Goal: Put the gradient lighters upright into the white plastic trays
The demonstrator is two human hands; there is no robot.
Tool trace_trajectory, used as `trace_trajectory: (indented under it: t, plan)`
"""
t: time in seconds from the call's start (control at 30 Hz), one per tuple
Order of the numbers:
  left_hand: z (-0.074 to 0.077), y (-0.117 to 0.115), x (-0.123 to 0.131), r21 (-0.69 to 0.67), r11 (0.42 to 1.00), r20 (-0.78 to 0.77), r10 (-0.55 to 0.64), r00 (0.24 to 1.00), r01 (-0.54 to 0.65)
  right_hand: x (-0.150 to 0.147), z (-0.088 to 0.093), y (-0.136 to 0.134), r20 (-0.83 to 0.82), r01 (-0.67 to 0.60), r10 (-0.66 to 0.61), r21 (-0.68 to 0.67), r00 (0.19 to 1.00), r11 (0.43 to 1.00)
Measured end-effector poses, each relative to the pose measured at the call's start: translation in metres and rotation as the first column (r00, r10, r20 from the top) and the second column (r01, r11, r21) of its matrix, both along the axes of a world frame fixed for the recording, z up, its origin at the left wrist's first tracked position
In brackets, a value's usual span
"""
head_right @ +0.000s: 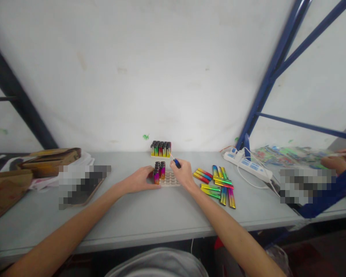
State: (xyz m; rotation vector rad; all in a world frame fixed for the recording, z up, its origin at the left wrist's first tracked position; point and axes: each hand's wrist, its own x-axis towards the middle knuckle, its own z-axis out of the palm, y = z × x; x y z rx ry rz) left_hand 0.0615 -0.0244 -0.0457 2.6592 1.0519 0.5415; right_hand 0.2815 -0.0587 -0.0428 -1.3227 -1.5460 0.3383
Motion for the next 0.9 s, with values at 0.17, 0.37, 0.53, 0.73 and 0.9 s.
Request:
trace_trajectory:
  t: [0.17,0.37,0.53,0.73,0.9]
  plan:
    - [0.000,0.000,0.000,-0.015,1.000,-0.002,-0.008,1.000,0.008,0.000,0.000,-0.002,0.021,-0.053,0.052,0.046,0.998,0.998]
    - [0.002,-0.001,0.000,-0.027,1.000,0.011,-0.001,1.000,0.001,-0.001,-0.002,-0.001,0.046,-0.066,0.064,0.035,0.997,0.997]
    - [0.001,0.000,0.000,-0.032,0.999,0.012,-0.006,1.000,0.007,-0.002,-0.002,0.000,0.067,-0.071,0.069,0.017,0.995,0.997]
    - [-0.001,0.001,-0.001,-0.034,0.999,0.007,0.008,1.000,-0.008,-0.001,0.003,-0.003,0.192,-0.216,0.205,0.034,0.960,0.976]
    - [0.000,0.000,-0.001,-0.028,1.000,0.015,-0.015,1.000,0.015,0.003,0.010,-0.008,0.356,-0.349,0.291,0.110,0.888,0.931]
